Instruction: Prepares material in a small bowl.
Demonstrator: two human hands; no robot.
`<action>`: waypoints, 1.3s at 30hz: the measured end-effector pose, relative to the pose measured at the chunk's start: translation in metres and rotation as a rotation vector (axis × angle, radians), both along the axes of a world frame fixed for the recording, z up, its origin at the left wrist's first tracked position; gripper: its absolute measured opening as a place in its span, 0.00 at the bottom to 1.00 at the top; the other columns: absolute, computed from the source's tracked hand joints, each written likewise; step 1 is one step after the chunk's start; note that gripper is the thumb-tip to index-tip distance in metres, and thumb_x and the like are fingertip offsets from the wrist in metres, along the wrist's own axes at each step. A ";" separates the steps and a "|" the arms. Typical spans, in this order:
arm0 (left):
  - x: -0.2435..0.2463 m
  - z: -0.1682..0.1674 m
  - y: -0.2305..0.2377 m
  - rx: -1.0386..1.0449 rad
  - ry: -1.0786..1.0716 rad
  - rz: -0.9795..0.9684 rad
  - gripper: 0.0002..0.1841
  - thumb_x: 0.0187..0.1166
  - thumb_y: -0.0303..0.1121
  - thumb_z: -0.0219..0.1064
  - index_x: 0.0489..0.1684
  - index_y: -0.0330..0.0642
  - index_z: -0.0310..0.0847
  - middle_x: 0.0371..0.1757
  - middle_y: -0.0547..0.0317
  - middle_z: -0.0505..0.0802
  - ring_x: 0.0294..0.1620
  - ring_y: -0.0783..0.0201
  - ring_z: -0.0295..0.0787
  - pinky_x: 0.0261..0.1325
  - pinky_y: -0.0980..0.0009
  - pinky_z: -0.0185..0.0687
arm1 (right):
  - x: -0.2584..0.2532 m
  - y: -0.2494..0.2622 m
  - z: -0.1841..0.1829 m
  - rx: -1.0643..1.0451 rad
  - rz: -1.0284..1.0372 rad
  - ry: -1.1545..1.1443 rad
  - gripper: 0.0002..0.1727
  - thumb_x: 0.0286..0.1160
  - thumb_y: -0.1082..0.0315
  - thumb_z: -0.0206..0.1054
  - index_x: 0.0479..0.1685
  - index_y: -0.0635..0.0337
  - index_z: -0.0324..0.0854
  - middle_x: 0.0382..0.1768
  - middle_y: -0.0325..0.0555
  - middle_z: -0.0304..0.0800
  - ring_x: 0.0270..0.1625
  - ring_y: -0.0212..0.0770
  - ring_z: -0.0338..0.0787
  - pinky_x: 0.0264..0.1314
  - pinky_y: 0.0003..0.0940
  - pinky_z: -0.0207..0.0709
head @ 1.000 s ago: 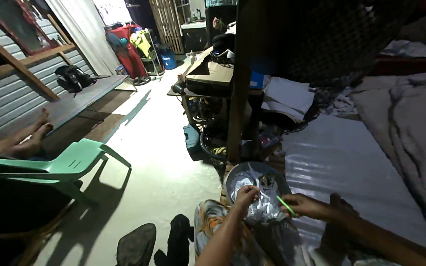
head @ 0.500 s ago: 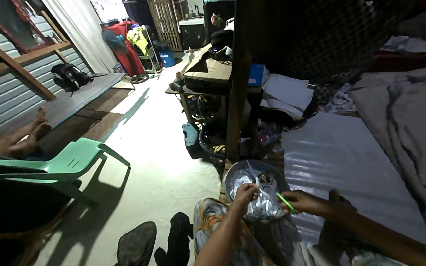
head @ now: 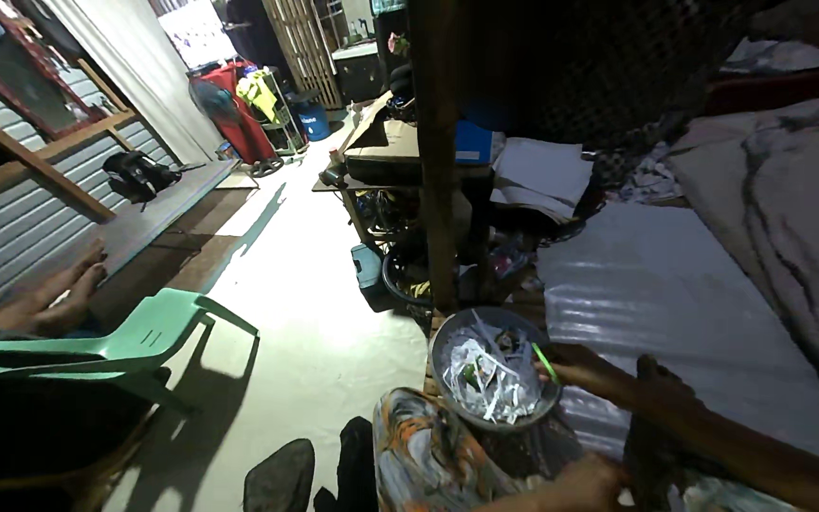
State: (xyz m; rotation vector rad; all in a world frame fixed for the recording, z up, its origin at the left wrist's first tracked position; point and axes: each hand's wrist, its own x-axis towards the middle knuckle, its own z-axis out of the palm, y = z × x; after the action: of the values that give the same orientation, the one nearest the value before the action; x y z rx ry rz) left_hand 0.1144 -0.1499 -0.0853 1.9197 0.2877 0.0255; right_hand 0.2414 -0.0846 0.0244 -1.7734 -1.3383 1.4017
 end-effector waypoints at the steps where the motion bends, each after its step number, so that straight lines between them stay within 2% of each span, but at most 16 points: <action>1: 0.005 -0.005 -0.007 0.045 0.023 -0.009 0.16 0.80 0.26 0.68 0.59 0.22 0.84 0.62 0.27 0.88 0.68 0.34 0.84 0.76 0.44 0.73 | 0.001 -0.001 0.000 -0.004 0.015 0.035 0.16 0.83 0.70 0.66 0.64 0.71 0.78 0.45 0.49 0.89 0.42 0.31 0.88 0.50 0.26 0.83; 4: 0.017 -0.008 -0.021 0.144 0.127 -0.017 0.18 0.82 0.24 0.63 0.65 0.18 0.79 0.68 0.24 0.84 0.75 0.32 0.79 0.82 0.45 0.67 | 0.009 -0.005 -0.006 0.017 0.075 0.102 0.16 0.83 0.71 0.66 0.63 0.72 0.78 0.43 0.46 0.89 0.41 0.29 0.88 0.49 0.24 0.83; 7: 0.017 -0.013 -0.026 0.168 0.111 0.040 0.17 0.82 0.24 0.65 0.63 0.19 0.81 0.70 0.26 0.84 0.77 0.34 0.77 0.85 0.48 0.65 | 0.015 -0.008 -0.014 0.052 0.124 0.128 0.16 0.83 0.70 0.66 0.63 0.72 0.78 0.43 0.46 0.89 0.41 0.29 0.89 0.50 0.25 0.83; 11: 0.013 -0.023 -0.017 -0.114 0.090 0.160 0.15 0.81 0.25 0.66 0.59 0.19 0.84 0.65 0.25 0.86 0.71 0.35 0.82 0.79 0.46 0.71 | 0.012 -0.006 -0.014 -0.006 0.140 0.158 0.17 0.84 0.70 0.66 0.64 0.72 0.77 0.44 0.47 0.89 0.41 0.30 0.88 0.49 0.25 0.83; 13: 0.012 -0.019 -0.012 -0.335 0.181 0.203 0.17 0.84 0.23 0.63 0.65 0.19 0.79 0.69 0.24 0.83 0.70 0.37 0.82 0.76 0.47 0.73 | 0.008 -0.004 -0.012 -0.026 0.143 0.163 0.17 0.83 0.70 0.66 0.64 0.71 0.77 0.42 0.46 0.88 0.39 0.29 0.87 0.48 0.25 0.82; 15: 0.011 -0.017 -0.009 -0.477 0.221 0.250 0.18 0.85 0.23 0.61 0.68 0.19 0.76 0.68 0.25 0.83 0.66 0.41 0.84 0.72 0.51 0.76 | 0.007 -0.004 -0.010 -0.042 0.147 0.158 0.17 0.83 0.70 0.67 0.64 0.71 0.77 0.43 0.47 0.88 0.39 0.30 0.87 0.48 0.25 0.82; 22: 0.011 -0.015 -0.008 -0.680 0.240 0.269 0.18 0.89 0.26 0.56 0.71 0.22 0.73 0.63 0.34 0.85 0.52 0.56 0.83 0.57 0.60 0.81 | 0.005 -0.004 -0.010 -0.080 0.171 0.129 0.16 0.84 0.70 0.66 0.65 0.70 0.78 0.43 0.47 0.88 0.39 0.30 0.87 0.47 0.26 0.81; 24: 0.010 -0.020 -0.012 -0.753 0.217 0.336 0.17 0.89 0.25 0.56 0.69 0.22 0.74 0.57 0.39 0.87 0.47 0.61 0.83 0.55 0.62 0.81 | 0.006 -0.004 -0.010 -0.070 0.174 0.127 0.16 0.84 0.70 0.66 0.64 0.69 0.78 0.42 0.46 0.89 0.39 0.28 0.87 0.46 0.25 0.81; 27: 0.006 -0.035 -0.019 -0.838 0.174 0.430 0.13 0.90 0.27 0.55 0.61 0.24 0.77 0.44 0.52 0.87 0.37 0.70 0.79 0.47 0.70 0.80 | 0.008 -0.004 -0.009 -0.072 0.170 0.109 0.17 0.85 0.68 0.66 0.65 0.70 0.78 0.45 0.48 0.89 0.41 0.30 0.88 0.48 0.26 0.81; 30: -0.002 -0.040 -0.018 -0.886 0.143 0.369 0.10 0.90 0.26 0.54 0.56 0.27 0.76 0.39 0.59 0.84 0.35 0.73 0.79 0.46 0.73 0.80 | 0.009 -0.005 -0.010 -0.059 0.144 0.126 0.15 0.84 0.69 0.66 0.63 0.69 0.79 0.42 0.44 0.90 0.40 0.28 0.89 0.47 0.24 0.82; 33: -0.009 -0.041 -0.014 -0.853 0.124 0.284 0.11 0.89 0.26 0.54 0.57 0.27 0.77 0.42 0.56 0.86 0.38 0.72 0.80 0.48 0.71 0.80 | 0.011 -0.006 -0.009 -0.057 0.136 0.158 0.16 0.84 0.70 0.66 0.63 0.71 0.78 0.44 0.45 0.89 0.42 0.28 0.89 0.49 0.25 0.83; 35: -0.011 -0.033 -0.014 -0.797 0.131 0.258 0.14 0.88 0.25 0.56 0.63 0.23 0.76 0.54 0.46 0.88 0.47 0.66 0.83 0.57 0.66 0.81 | 0.012 -0.006 -0.010 -0.039 0.143 0.170 0.15 0.84 0.71 0.65 0.63 0.71 0.78 0.43 0.45 0.89 0.41 0.28 0.89 0.49 0.24 0.83; 37: -0.012 -0.025 -0.012 -0.740 0.165 0.213 0.17 0.87 0.24 0.58 0.67 0.21 0.74 0.65 0.36 0.84 0.57 0.57 0.83 0.66 0.59 0.80 | 0.009 -0.007 -0.007 -0.036 0.145 0.156 0.15 0.84 0.71 0.65 0.63 0.71 0.78 0.44 0.45 0.89 0.41 0.28 0.88 0.48 0.23 0.82; 39: -0.011 -0.019 -0.012 -0.700 0.186 0.196 0.18 0.87 0.26 0.60 0.69 0.21 0.74 0.64 0.34 0.84 0.56 0.55 0.84 0.65 0.58 0.80 | 0.001 -0.009 0.007 -0.070 0.137 0.124 0.16 0.86 0.71 0.63 0.65 0.72 0.78 0.47 0.50 0.88 0.42 0.29 0.85 0.49 0.23 0.80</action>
State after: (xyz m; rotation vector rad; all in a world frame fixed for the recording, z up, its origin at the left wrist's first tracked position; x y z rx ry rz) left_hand 0.1030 -0.1621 -0.1041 1.1953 0.5309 -0.1111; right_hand 0.2427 -0.0938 0.0313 -1.6347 -1.3814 1.6236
